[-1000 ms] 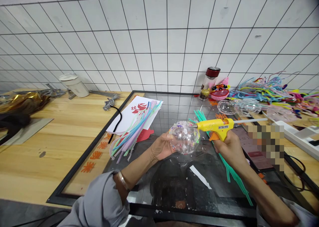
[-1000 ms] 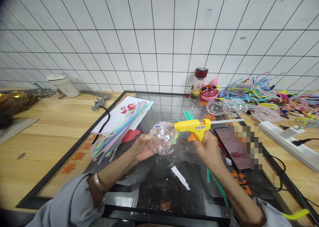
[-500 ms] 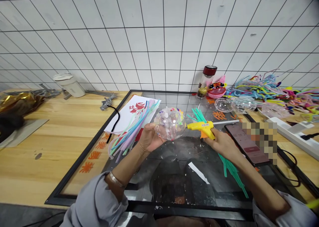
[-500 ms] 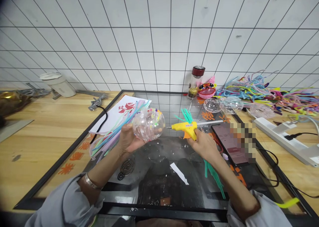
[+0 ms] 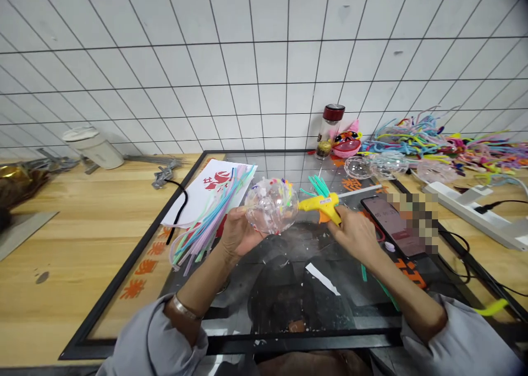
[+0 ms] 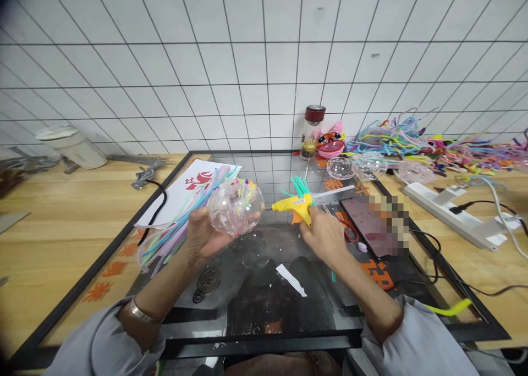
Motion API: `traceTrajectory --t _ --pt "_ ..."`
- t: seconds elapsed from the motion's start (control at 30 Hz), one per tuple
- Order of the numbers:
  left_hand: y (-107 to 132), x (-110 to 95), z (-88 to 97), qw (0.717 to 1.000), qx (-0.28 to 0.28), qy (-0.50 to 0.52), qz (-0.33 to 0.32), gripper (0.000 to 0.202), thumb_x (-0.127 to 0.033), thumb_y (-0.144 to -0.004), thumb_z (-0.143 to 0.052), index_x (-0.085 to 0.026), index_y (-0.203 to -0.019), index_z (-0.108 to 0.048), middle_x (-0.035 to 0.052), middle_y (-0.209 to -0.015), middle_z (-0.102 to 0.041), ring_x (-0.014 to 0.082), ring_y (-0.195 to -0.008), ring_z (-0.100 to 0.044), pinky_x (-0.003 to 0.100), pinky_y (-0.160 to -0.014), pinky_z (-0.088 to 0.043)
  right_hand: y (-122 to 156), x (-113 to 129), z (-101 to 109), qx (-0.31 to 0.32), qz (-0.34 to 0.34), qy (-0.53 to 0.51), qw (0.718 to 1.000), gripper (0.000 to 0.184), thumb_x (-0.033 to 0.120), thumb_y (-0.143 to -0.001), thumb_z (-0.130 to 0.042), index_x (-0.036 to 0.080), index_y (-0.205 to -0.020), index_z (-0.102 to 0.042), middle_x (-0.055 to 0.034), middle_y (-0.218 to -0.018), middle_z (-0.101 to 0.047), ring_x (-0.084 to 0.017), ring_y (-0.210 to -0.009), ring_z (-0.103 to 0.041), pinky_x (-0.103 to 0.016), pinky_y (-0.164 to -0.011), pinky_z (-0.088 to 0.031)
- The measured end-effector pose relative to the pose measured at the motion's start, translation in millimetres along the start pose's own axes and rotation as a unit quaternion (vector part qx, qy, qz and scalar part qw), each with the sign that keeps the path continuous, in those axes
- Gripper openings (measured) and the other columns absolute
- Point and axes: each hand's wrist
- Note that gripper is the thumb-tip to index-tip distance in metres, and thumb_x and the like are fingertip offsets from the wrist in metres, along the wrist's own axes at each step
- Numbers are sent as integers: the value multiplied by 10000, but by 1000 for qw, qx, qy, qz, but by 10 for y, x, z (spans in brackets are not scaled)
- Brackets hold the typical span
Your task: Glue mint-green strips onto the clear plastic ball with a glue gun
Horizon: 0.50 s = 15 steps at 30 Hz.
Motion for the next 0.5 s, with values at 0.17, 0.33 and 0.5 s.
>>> traceTrajectory --t 0.17,0.33,0.5 --pt "28 33 -21 999 2 -7 34 779 -383 -603 -836 -245 -1330 -592 92 -1204 -740 347 -1133 -696 493 -997 -556 -321 -379 208 -74 -99 9 992 396 384 -973 -380 137 -1146 -636 -176 -1066 -723 -296 -958 -677 -313 -628 -336" --pt "52 85 1 997 21 -4 74 790 -406 -614 -838 -264 -1350 -586 84 -1198 -749 351 -1039 -739 463 -940 -579 -623 -643 165 -81 -139 12 987 396 325 -945 -441 86 -1152 -679 -219 -1074 -723 -315 -986 -683 -328 -703 -420" --pt "65 115 28 994 44 2 98 857 -418 -639 -834 -262 -1420 -518 93 -1284 -710 358 -1057 -733 451 -957 -558 -683 -659 81 -87 -136 11 987 399 297 -949 -424 77 -1156 -685 -238 -1127 -704 -323 -1028 -682 -348 -765 -463"
Point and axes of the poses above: each hand's wrist, its own y-axis away from the middle knuckle, its own z-axis out of the back of the hand, x = y × z
